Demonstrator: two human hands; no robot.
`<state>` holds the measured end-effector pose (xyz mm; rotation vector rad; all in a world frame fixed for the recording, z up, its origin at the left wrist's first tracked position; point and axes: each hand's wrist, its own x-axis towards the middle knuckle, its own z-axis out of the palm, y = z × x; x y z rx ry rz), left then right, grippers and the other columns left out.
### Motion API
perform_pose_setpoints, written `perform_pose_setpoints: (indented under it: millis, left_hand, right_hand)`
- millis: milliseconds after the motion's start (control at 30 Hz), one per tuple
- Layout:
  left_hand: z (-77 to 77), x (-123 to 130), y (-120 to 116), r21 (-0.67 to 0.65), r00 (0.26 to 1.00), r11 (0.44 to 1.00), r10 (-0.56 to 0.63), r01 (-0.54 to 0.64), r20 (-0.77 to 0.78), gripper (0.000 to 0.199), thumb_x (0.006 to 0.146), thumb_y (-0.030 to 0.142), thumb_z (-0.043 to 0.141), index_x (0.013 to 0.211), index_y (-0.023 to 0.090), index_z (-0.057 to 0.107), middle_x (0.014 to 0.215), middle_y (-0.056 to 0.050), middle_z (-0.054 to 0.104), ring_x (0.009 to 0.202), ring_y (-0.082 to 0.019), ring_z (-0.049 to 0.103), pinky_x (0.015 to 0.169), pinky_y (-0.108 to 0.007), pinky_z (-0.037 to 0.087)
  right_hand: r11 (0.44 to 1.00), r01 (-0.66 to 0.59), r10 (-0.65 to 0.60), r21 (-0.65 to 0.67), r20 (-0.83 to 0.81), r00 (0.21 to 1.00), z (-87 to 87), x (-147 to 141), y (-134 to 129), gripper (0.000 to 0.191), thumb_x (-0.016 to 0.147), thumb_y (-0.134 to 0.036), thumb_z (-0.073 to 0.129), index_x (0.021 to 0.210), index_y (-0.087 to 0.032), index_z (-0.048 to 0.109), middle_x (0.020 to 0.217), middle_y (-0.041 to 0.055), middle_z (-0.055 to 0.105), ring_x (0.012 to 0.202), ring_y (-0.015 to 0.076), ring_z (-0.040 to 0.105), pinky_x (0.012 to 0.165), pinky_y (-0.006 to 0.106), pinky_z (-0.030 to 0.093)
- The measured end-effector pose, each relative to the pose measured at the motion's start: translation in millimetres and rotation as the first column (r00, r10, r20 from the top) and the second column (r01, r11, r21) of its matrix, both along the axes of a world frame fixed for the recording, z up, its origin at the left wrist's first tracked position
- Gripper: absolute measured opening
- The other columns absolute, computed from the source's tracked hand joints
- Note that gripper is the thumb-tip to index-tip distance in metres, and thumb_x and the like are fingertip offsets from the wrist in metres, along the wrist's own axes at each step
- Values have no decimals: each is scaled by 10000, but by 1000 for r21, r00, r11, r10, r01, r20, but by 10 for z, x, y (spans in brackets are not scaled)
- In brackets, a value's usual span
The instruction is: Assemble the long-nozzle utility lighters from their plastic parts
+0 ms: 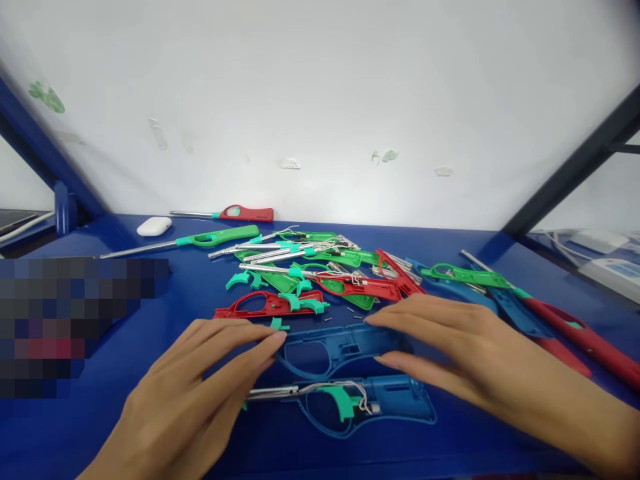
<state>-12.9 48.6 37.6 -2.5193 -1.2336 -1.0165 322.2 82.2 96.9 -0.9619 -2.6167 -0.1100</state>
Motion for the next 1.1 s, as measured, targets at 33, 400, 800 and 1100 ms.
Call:
perform_pose_setpoints:
  millis: [33,400,800,1100]
  left_hand:
    - [0,-12,-12,14,1000,1000,-3,3,14,449,1013,195,595,1412,400,619,1278,44,731,1164,-183,688,1018,-330,559]
    - [43,82,22,-2,999,999,-39,39,-16,256,1038,254,599,1261,364,660,1137,95,772,1084,-127,697,1018,-242,534]
    - [238,163,301,88,993,990,114,-113,-15,274,1071,393,493,1032,292,744,976,21,780,863,-168,706,705,-265,557]
    - [417,652,565,-15,951,984,170,-180,-257,396,967,165,395,941,225,785,924,-107,755,858,-308,665,667,-417,543]
  right_hand:
    - [1000,5,-5,-24,-21,1000,11,8,-23,369,1113,-489,444,1291,-272,683,1201,12,791,1039,190,784,870,301,640]
    - [965,27,-70,-262,-156,985,-123,5,-81,191,1115,-382,501,1230,-357,651,1195,-73,760,1094,113,733,987,233,559]
    - [954,299,-299,20,-5,954,19,435,361,337,1102,-411,464,1159,-265,762,1116,60,796,992,254,740,874,449,560]
    - [944,321,-290,-76,274,917,33,358,954,299,1037,-387,649,1258,-186,676,1225,81,713,1042,215,712,908,434,609]
